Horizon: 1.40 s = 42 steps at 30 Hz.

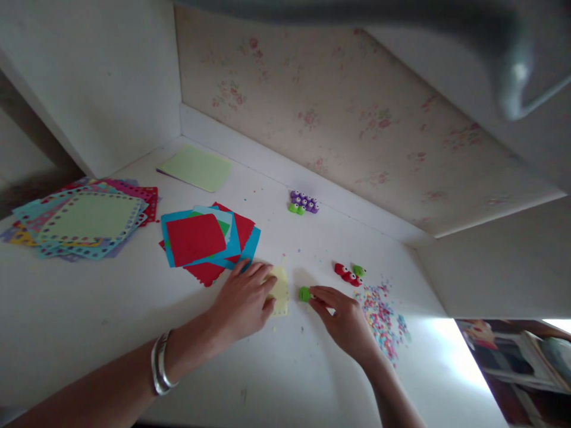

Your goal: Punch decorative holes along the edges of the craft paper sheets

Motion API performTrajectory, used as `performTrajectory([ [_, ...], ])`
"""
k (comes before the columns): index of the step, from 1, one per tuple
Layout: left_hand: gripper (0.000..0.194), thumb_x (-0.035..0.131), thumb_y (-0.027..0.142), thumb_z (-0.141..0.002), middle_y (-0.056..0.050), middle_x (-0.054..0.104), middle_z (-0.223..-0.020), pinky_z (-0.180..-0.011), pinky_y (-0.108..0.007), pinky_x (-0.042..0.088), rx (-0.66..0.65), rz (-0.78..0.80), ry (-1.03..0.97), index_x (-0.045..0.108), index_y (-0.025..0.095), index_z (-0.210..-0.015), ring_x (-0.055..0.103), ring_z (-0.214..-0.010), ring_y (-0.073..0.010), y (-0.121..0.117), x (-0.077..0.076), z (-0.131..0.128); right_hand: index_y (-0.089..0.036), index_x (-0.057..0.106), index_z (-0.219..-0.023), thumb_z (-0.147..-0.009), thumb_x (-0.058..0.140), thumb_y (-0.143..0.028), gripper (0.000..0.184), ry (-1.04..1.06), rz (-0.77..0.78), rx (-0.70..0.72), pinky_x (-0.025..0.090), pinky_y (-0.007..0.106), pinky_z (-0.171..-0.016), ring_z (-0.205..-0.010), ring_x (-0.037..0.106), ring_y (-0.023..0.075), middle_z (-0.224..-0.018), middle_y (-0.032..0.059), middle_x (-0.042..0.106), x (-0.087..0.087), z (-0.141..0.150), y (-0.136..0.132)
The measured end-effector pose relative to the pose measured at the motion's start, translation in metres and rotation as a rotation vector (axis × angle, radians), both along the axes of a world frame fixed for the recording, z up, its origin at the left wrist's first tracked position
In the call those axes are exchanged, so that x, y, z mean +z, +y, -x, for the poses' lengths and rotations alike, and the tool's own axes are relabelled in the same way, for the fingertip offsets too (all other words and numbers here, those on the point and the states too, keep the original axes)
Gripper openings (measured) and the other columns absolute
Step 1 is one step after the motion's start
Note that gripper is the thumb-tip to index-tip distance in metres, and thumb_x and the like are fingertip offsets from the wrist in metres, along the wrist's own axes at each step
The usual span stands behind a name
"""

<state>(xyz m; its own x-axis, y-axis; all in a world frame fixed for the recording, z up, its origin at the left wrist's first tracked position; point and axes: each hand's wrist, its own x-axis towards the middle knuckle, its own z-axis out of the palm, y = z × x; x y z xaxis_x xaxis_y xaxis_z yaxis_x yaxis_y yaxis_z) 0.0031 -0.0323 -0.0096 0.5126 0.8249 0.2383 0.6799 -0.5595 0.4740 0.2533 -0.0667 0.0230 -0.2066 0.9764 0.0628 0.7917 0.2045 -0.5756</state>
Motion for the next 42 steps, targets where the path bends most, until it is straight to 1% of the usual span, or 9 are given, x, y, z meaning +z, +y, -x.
performTrajectory([
  [6, 0.029, 0.052, 0.023, -0.089, -0.007, 0.059, -0.137, -0.115, -0.052, 0.025, -0.036, 0.051, 0.005, 0.064, 0.023, -0.115, 0.05, -0.13, -0.0247, 0.002, -0.002, 0.0, -0.023, 0.073, -0.109, -0.087, 0.065, -0.041, 0.03, 0.259, 0.014, -0.288, 0.061, 0.035, -0.077, -0.089, 0.074, 0.0234, -0.1, 0.0066, 0.077, 0.011, -0.056, 0.018],
  [10, 0.031, 0.052, 0.02, -0.088, -0.007, 0.06, -0.137, -0.116, -0.052, 0.024, -0.057, 0.058, -0.006, 0.065, 0.024, -0.116, 0.051, -0.129, -0.024, 0.003, -0.001, -0.001, -0.021, 0.072, -0.112, -0.088, 0.059, -0.043, 0.035, -0.036, -0.091, -0.399, 0.058, 0.035, -0.07, -0.083, 0.075, 0.0257, -0.09, 0.0081, 0.079, 0.029, -0.113, 0.049],
  [12, 0.032, 0.051, 0.019, -0.088, -0.007, 0.06, -0.137, -0.116, -0.052, 0.025, -0.068, 0.063, -0.013, 0.065, 0.023, -0.117, 0.052, -0.129, -0.0239, 0.003, 0.0, -0.002, -0.022, 0.074, -0.109, -0.089, 0.055, -0.04, 0.033, -0.285, -0.09, -0.372, 0.057, 0.034, -0.072, -0.082, 0.075, 0.025, -0.088, 0.0076, 0.079, 0.034, -0.132, 0.064],
  [15, 0.032, 0.051, 0.018, -0.088, -0.007, 0.059, -0.137, -0.117, -0.053, 0.025, -0.07, 0.071, -0.02, 0.065, 0.023, -0.116, 0.052, -0.129, -0.0243, 0.003, 0.001, -0.002, -0.025, 0.077, -0.102, -0.088, 0.054, -0.036, 0.029, -0.422, -0.045, -0.284, 0.055, 0.032, -0.073, -0.082, 0.074, 0.0232, -0.092, 0.0054, 0.079, 0.033, -0.141, 0.08],
  [21, 0.029, 0.053, 0.018, -0.089, -0.007, 0.06, -0.133, -0.114, -0.052, 0.032, -0.079, 0.025, -0.042, 0.065, 0.022, -0.115, 0.053, -0.125, -0.0257, 0.003, -0.002, -0.002, -0.028, 0.079, -0.086, -0.083, 0.059, -0.029, 0.02, -0.511, 0.009, -0.155, 0.052, 0.034, -0.082, -0.089, 0.072, 0.0234, -0.093, 0.0038, 0.078, 0.02, -0.136, 0.093],
  [26, 0.027, 0.054, 0.023, -0.093, -0.011, 0.059, -0.129, -0.109, -0.044, 0.041, -0.048, -0.059, -0.034, 0.063, 0.016, -0.118, 0.051, -0.123, -0.0267, 0.007, -0.008, -0.002, -0.025, 0.078, -0.09, -0.089, 0.053, -0.033, 0.026, -0.51, -0.063, -0.199, 0.053, 0.037, -0.083, -0.088, 0.072, 0.0242, -0.098, 0.0068, 0.077, 0.026, -0.123, 0.105],
  [32, 0.035, 0.057, 0.025, -0.091, -0.012, 0.061, -0.126, -0.106, -0.047, 0.04, 0.043, -0.085, 0.061, 0.06, 0.015, -0.124, 0.052, -0.121, -0.0292, 0.011, -0.007, 0.0, -0.024, 0.067, -0.122, -0.097, 0.043, -0.028, 0.035, -0.377, -0.173, -0.121, 0.053, 0.03, -0.092, -0.105, 0.069, 0.0183, -0.122, 0.0044, 0.071, 0.0, -0.048, 0.158],
  [36, 0.037, 0.059, 0.028, -0.091, -0.009, 0.063, -0.127, -0.103, -0.048, 0.039, 0.048, -0.051, 0.079, 0.059, 0.02, -0.127, 0.053, -0.12, -0.029, 0.013, -0.004, 0.003, -0.019, 0.055, -0.138, -0.093, 0.046, -0.016, 0.047, -0.324, -0.212, -0.057, 0.043, 0.036, -0.11, -0.132, 0.052, 0.0215, -0.144, 0.0084, 0.055, -0.023, -0.007, 0.208],
  [42, 0.043, 0.061, 0.025, -0.088, -0.008, 0.061, -0.125, -0.099, -0.05, 0.039, 0.066, 0.036, 0.046, 0.055, 0.023, -0.131, 0.054, -0.116, -0.0291, 0.014, -0.003, 0.006, -0.021, 0.07, -0.114, -0.089, 0.053, -0.014, 0.031, -0.309, -0.2, 0.019, 0.047, 0.04, -0.103, -0.114, 0.064, 0.0253, -0.12, 0.0096, 0.07, -0.024, -0.004, 0.226],
])
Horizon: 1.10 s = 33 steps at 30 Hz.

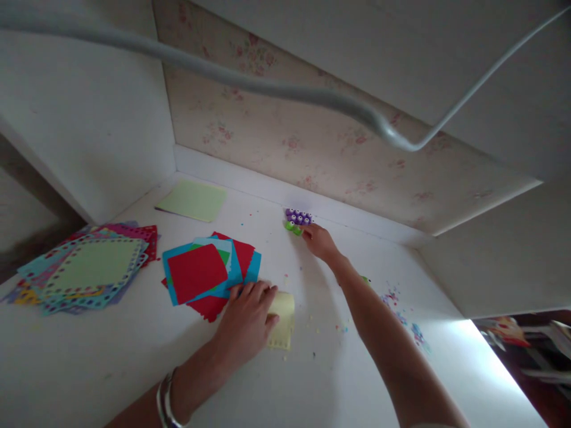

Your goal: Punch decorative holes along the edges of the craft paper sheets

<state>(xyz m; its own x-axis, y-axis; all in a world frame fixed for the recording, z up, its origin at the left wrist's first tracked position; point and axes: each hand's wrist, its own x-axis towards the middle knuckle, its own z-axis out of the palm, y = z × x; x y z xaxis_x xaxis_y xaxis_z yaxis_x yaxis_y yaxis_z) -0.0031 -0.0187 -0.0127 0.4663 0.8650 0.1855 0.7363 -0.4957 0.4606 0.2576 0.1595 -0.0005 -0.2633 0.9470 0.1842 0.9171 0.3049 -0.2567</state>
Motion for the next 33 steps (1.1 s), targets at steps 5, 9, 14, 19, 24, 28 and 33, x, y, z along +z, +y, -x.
performTrajectory([
  [5, 0.039, 0.053, 0.01, -0.086, -0.006, 0.056, -0.117, -0.095, -0.04, 0.047, -0.049, 0.111, -0.142, 0.059, 0.024, -0.122, 0.059, -0.105, -0.0221, -0.003, -0.001, -0.004, -0.021, 0.065, -0.115, -0.09, 0.058, -0.019, 0.026, 0.012, 0.01, 0.037, 0.043, 0.038, -0.106, -0.12, 0.06, 0.0234, -0.13, 0.0089, 0.064, 0.002, -0.009, -0.022],
  [9, 0.038, 0.05, 0.007, -0.084, -0.006, 0.06, -0.118, -0.095, -0.034, 0.049, -0.065, 0.235, -0.323, 0.059, 0.023, -0.117, 0.062, -0.106, -0.0199, 0.001, -0.001, -0.006, -0.021, 0.062, -0.121, -0.092, 0.056, -0.018, 0.029, 0.041, 0.039, 0.047, 0.05, 0.032, -0.09, -0.095, 0.068, 0.018, -0.115, 0.0072, 0.069, 0.0, -0.008, -0.03],
  [14, 0.035, 0.064, 0.027, -0.081, -0.004, 0.072, -0.11, -0.086, -0.033, 0.053, 0.019, 0.516, -0.518, 0.062, 0.022, -0.116, 0.068, -0.098, -0.0228, 0.016, 0.005, 0.001, -0.019, 0.069, -0.108, -0.093, 0.058, -0.023, 0.019, 0.084, 0.037, 0.077, 0.05, 0.032, -0.09, -0.094, 0.066, 0.0187, -0.108, 0.0091, 0.068, -0.003, -0.005, -0.05],
  [19, 0.037, 0.064, 0.04, -0.081, -0.004, 0.075, -0.098, -0.067, -0.028, 0.053, 0.036, 0.776, -0.625, 0.065, 0.02, -0.111, 0.071, -0.084, -0.0224, 0.02, 0.009, 0.004, -0.021, 0.065, -0.12, -0.097, 0.052, -0.025, 0.026, 0.161, 0.043, 0.092, 0.049, 0.036, -0.099, -0.113, 0.063, 0.0213, -0.124, 0.0098, 0.066, -0.005, -0.004, -0.103],
  [24, 0.044, 0.067, 0.039, -0.076, -0.005, 0.075, -0.102, -0.068, -0.027, 0.052, 0.05, 0.812, -0.609, 0.063, 0.02, -0.115, 0.071, -0.087, -0.0227, 0.017, 0.009, 0.001, -0.023, 0.066, -0.116, -0.096, 0.055, -0.031, 0.024, 0.424, 0.091, -0.029, 0.059, 0.034, -0.082, -0.094, 0.071, 0.0199, -0.115, 0.0078, 0.071, -0.009, 0.004, -0.167],
  [28, 0.048, 0.069, 0.041, -0.075, -0.005, 0.074, -0.104, -0.069, -0.028, 0.052, 0.07, 0.795, -0.582, 0.062, 0.02, -0.117, 0.071, -0.089, -0.0232, 0.017, 0.008, -0.001, -0.023, 0.066, -0.115, -0.094, 0.06, -0.035, 0.025, 0.734, 0.122, -0.088, 0.061, 0.034, -0.083, -0.097, 0.07, 0.0207, -0.11, 0.0085, 0.071, -0.015, 0.018, -0.203],
  [33, 0.051, 0.07, 0.04, -0.073, -0.005, 0.074, -0.103, -0.067, -0.027, 0.052, 0.082, 0.828, -0.579, 0.06, 0.02, -0.119, 0.071, -0.088, -0.0234, 0.017, 0.008, -0.002, -0.025, 0.068, -0.115, -0.093, 0.062, -0.034, 0.024, 0.782, 0.082, -0.07, 0.062, 0.035, -0.084, -0.099, 0.069, 0.0219, -0.114, 0.0095, 0.069, -0.016, 0.028, -0.214],
])
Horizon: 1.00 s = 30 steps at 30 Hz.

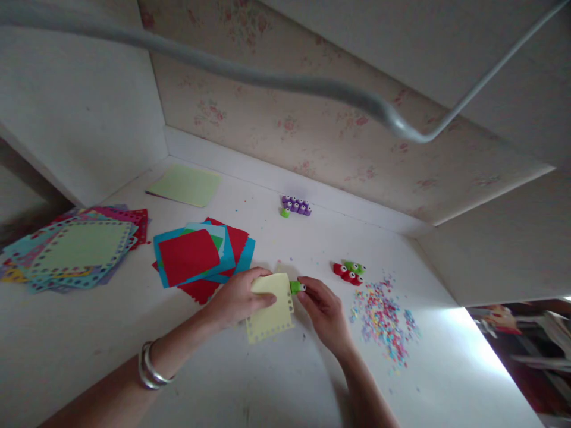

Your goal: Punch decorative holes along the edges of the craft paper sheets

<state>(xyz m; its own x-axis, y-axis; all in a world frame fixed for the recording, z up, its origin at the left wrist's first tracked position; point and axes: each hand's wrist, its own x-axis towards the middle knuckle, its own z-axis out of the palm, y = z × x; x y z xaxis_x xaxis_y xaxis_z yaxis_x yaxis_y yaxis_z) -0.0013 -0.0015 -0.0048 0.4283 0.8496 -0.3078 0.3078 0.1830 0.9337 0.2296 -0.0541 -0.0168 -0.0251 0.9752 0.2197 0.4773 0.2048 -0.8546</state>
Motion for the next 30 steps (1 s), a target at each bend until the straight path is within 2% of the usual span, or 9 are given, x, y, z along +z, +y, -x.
performTrajectory([
  [6, 0.052, 0.07, 0.043, -0.073, -0.006, 0.073, -0.107, -0.069, -0.027, 0.051, -0.017, -0.021, 0.038, 0.061, 0.021, -0.119, 0.07, -0.091, -0.0239, 0.0007, -0.0006, 0.0011, -0.026, 0.069, -0.114, -0.092, 0.063, -0.031, 0.023, -0.034, -0.01, 0.018, 0.062, 0.036, -0.084, -0.101, 0.068, 0.0221, -0.116, 0.009, 0.069, 0.0004, -0.0002, 0.0005],
  [15, 0.049, 0.07, 0.039, -0.073, -0.005, 0.074, -0.104, -0.067, -0.027, 0.051, -0.021, -0.036, 0.05, 0.062, 0.021, -0.118, 0.071, -0.089, -0.0237, 0.0014, -0.0029, 0.0013, -0.027, 0.068, -0.115, -0.093, 0.062, -0.028, 0.023, -0.037, -0.03, 0.017, 0.062, 0.034, -0.084, -0.1, 0.068, 0.0204, -0.115, 0.0083, 0.069, 0.0019, 0.0005, -0.0007],
  [30, 0.049, 0.07, 0.043, -0.074, -0.005, 0.073, -0.105, -0.068, -0.027, 0.05, -0.019, -0.055, 0.059, 0.063, 0.022, -0.118, 0.07, -0.087, -0.0234, 0.0019, -0.0071, 0.0016, -0.03, 0.069, -0.116, -0.093, 0.063, -0.026, 0.025, -0.118, -0.057, 0.054, 0.062, 0.039, -0.087, -0.109, 0.067, 0.0231, -0.121, 0.0071, 0.068, -0.0002, -0.0036, -0.0015],
])
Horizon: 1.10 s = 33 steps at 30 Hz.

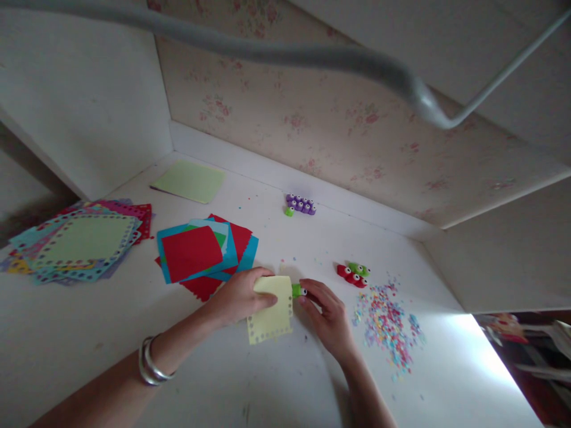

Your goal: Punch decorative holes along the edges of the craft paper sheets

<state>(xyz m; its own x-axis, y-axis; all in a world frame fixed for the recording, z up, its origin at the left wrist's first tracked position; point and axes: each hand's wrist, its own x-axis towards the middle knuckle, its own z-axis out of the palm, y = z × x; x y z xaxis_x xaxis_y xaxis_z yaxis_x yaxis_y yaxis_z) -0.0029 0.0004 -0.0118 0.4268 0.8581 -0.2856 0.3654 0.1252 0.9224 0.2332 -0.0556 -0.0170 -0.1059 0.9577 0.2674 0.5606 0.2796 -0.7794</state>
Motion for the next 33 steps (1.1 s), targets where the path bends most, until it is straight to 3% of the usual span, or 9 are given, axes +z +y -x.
performTrajectory([
  [6, 0.045, 0.062, 0.052, -0.082, -0.006, 0.073, -0.107, -0.073, -0.028, 0.05, 0.023, -0.071, 0.011, 0.065, 0.02, -0.114, 0.069, -0.092, -0.0227, 0.0, 0.003, -0.001, -0.03, 0.07, -0.114, -0.093, 0.062, -0.025, 0.023, -0.075, -0.053, 0.039, 0.059, 0.041, -0.09, -0.105, 0.068, 0.0234, -0.116, 0.0075, 0.07, 0.003, 0.004, 0.0],
  [15, 0.035, 0.063, 0.042, -0.085, -0.005, 0.075, -0.098, -0.071, -0.027, 0.048, -0.025, -0.196, 0.123, 0.069, 0.02, -0.111, 0.07, -0.084, -0.0217, -0.004, 0.011, -0.003, -0.029, 0.068, -0.115, -0.094, 0.062, -0.027, 0.022, -0.103, 0.049, 0.11, 0.062, 0.035, -0.084, -0.101, 0.068, 0.0208, -0.114, 0.0067, 0.069, 0.008, 0.003, -0.002],
  [19, 0.03, 0.061, 0.038, -0.088, -0.004, 0.075, -0.097, -0.072, -0.028, 0.05, -0.033, -0.256, 0.143, 0.067, 0.021, -0.112, 0.07, -0.085, -0.0212, -0.006, 0.006, -0.005, -0.027, 0.069, -0.117, -0.094, 0.062, -0.027, 0.024, -0.128, 0.033, 0.121, 0.062, 0.035, -0.084, -0.103, 0.068, 0.0215, -0.115, 0.0077, 0.069, 0.003, 0.003, -0.003],
  [24, 0.026, 0.057, 0.032, -0.094, -0.008, 0.071, -0.112, -0.09, -0.035, 0.052, -0.023, -0.517, 0.123, 0.061, 0.018, -0.116, 0.067, -0.104, -0.0227, -0.014, -0.004, -0.01, -0.027, 0.067, -0.122, -0.092, 0.065, -0.022, 0.031, -0.186, -0.079, 0.125, 0.059, 0.037, -0.092, -0.109, 0.066, 0.0218, -0.12, 0.0074, 0.069, 0.002, 0.003, -0.006],
  [29, 0.024, 0.054, 0.031, -0.096, -0.01, 0.061, -0.125, -0.101, -0.045, 0.047, 0.01, -0.868, 0.278, 0.063, 0.021, -0.116, 0.056, -0.119, -0.0272, -0.023, 0.006, -0.006, -0.026, 0.068, -0.117, -0.095, 0.056, -0.012, 0.029, -0.134, -0.167, 0.054, 0.059, 0.034, -0.089, -0.103, 0.069, 0.0189, -0.11, 0.0053, 0.073, 0.012, 0.004, -0.014],
  [33, 0.029, 0.061, 0.032, -0.091, -0.008, 0.059, -0.132, -0.108, -0.046, 0.04, -0.129, -0.882, 0.326, 0.063, 0.022, -0.118, 0.05, -0.126, -0.0279, -0.027, 0.007, -0.002, -0.023, 0.068, -0.115, -0.094, 0.055, -0.007, 0.031, -0.143, -0.204, 0.16, 0.059, 0.037, -0.092, -0.108, 0.068, 0.0205, -0.109, 0.0052, 0.075, 0.012, 0.006, -0.015],
])
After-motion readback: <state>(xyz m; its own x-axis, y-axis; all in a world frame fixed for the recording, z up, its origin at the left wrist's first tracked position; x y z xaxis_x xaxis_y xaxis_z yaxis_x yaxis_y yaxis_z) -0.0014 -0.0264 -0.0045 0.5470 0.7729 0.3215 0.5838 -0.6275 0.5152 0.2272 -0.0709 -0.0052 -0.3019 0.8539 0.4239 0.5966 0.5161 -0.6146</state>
